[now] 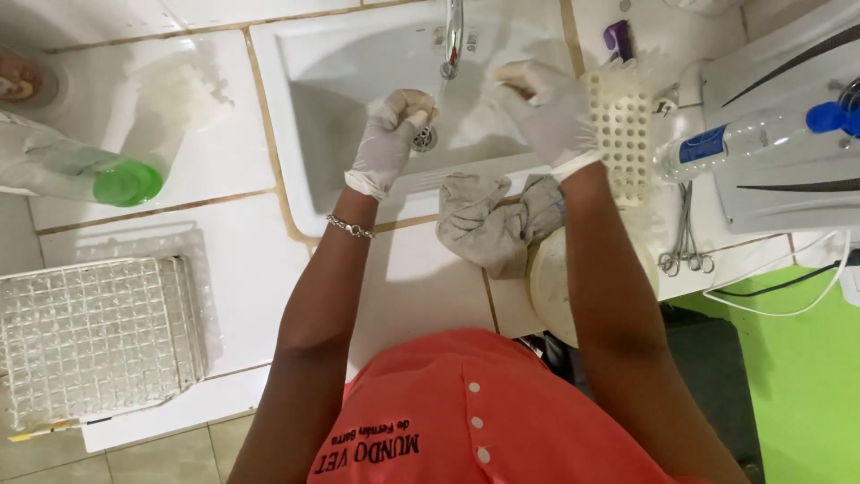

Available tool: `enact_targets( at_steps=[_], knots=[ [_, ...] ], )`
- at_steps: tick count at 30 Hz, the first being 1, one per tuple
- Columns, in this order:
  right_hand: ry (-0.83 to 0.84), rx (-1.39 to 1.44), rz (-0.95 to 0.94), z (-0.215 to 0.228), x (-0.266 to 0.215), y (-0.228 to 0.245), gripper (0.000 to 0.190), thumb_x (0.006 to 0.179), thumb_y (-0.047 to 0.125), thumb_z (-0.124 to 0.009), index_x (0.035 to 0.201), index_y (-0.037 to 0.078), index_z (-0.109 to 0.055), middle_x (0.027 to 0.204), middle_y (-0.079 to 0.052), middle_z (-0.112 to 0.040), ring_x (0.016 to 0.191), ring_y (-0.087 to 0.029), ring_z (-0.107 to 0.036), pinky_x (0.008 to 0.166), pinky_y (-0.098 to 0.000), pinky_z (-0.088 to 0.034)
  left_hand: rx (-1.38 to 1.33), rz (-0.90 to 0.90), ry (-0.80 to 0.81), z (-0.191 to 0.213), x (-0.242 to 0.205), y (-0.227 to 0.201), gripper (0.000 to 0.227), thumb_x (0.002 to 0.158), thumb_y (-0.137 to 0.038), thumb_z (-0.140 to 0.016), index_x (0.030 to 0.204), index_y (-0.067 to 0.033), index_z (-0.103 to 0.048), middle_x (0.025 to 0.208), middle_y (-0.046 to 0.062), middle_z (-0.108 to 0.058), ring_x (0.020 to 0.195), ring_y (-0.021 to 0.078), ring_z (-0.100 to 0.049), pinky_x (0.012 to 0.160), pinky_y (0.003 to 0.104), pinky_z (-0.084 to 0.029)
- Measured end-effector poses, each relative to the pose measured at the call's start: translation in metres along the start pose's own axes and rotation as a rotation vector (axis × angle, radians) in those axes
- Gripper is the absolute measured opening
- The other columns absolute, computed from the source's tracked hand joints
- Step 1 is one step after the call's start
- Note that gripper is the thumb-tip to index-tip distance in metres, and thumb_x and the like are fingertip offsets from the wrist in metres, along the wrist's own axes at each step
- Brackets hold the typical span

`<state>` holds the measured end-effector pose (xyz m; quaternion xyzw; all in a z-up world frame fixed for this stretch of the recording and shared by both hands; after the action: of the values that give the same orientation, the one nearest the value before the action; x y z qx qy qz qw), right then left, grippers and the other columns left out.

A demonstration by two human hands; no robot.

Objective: The person repeatedly rinses small glass test tubes under running tap water in a sink, handling them one at a time and placing them into a test tube rack on the counter. The person wears gloves and uses both hands to manipulate the tubes under the faucet.

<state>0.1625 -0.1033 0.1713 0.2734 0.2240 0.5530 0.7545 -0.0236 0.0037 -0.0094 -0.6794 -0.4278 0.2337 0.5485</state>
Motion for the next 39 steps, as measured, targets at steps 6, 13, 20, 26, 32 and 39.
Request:
enact_targets(
  at_steps=[6,13,20,26,32,39],
  knots=[
    [-0.017,0.17,0.24,-0.066,0.031,-0.023,0.021,0.097,0.02,-0.069,0.115,0.013,-0.076,0.113,-0.004,-0.077,0.104,-0.016,-0.071,0.087,-0.0278,-0.055,-0.21,0.171,0.048,-0.016,0.003,0.005,0.018,0.101,-0.005,-0.054,0.114,-0.0083,-0.066,0.099,0.008,-0.067,0.086,0.0088,-0.059,0.06,0.02,-0.036],
    [-0.047,0.2,0.168,-0.077,0.036,-0.016,0.012,0.093,0.023,-0.069,0.086,0.014,-0.07,0.095,0.001,-0.074,0.092,-0.013,-0.067,0.081,-0.0265,-0.051,-0.245,0.193,0.061,-0.016,0.005,0.002,0.017,0.105,-0.013,-0.054,0.118,-0.012,-0.065,0.09,0.002,-0.064,0.074,0.0057,-0.051,0.058,0.018,-0.033],
    [-0.041,0.312,0.061,-0.067,0.035,-0.002,0.006,0.095,0.014,-0.067,0.095,0.018,-0.062,0.097,0.001,-0.072,0.095,-0.015,-0.067,0.089,-0.0285,-0.051,-0.34,0.327,-0.012,-0.012,0.009,0.006,0.021,0.102,-0.022,-0.065,0.117,-0.0089,-0.071,0.088,0.002,-0.072,0.07,0.0049,-0.062,0.059,0.017,-0.047],
    [-0.154,0.361,0.181,-0.074,0.036,-0.025,0.008,0.097,0.012,-0.063,0.103,0.016,-0.062,0.103,0.003,-0.068,0.1,-0.014,-0.065,0.091,-0.0269,-0.049,-0.588,0.307,-0.08,-0.003,0.007,0.021,0.015,0.1,-0.01,-0.068,0.114,-0.0079,-0.073,0.091,0.006,-0.072,0.075,0.013,-0.064,0.063,0.024,-0.054],
    [-0.051,0.4,-0.072,-0.102,0.022,-0.051,0.007,0.099,0.012,-0.061,0.104,0.017,-0.06,0.103,0.001,-0.068,0.097,-0.013,-0.064,0.087,-0.026,-0.051,-0.269,0.083,-0.147,-0.016,0.014,-0.013,0.021,0.091,-0.01,-0.08,0.111,-0.0109,-0.074,0.082,-0.005,-0.067,0.071,0.0042,-0.053,0.066,0.019,-0.046],
    [0.024,0.423,-0.316,-0.133,0.02,-0.047,0.016,0.099,0.032,-0.057,0.103,0.021,-0.067,0.105,0.005,-0.075,0.094,-0.009,-0.064,0.085,-0.0262,-0.049,0.222,0.13,-0.148,-0.025,0.019,-0.023,0.022,0.091,-0.005,-0.073,0.108,-0.0184,-0.071,0.088,0.002,-0.072,0.052,0.0084,-0.052,0.037,0.023,-0.038]
  ],
)
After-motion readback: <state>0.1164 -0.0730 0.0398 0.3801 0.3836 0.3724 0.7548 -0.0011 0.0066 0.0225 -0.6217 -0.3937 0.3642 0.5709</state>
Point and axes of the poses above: each hand's wrist, its own x-axis towards the middle knuckle, its own z-axis out of the back of the hand, y = z × x, the point moved 1 cm from there along x, towards the middle knuckle
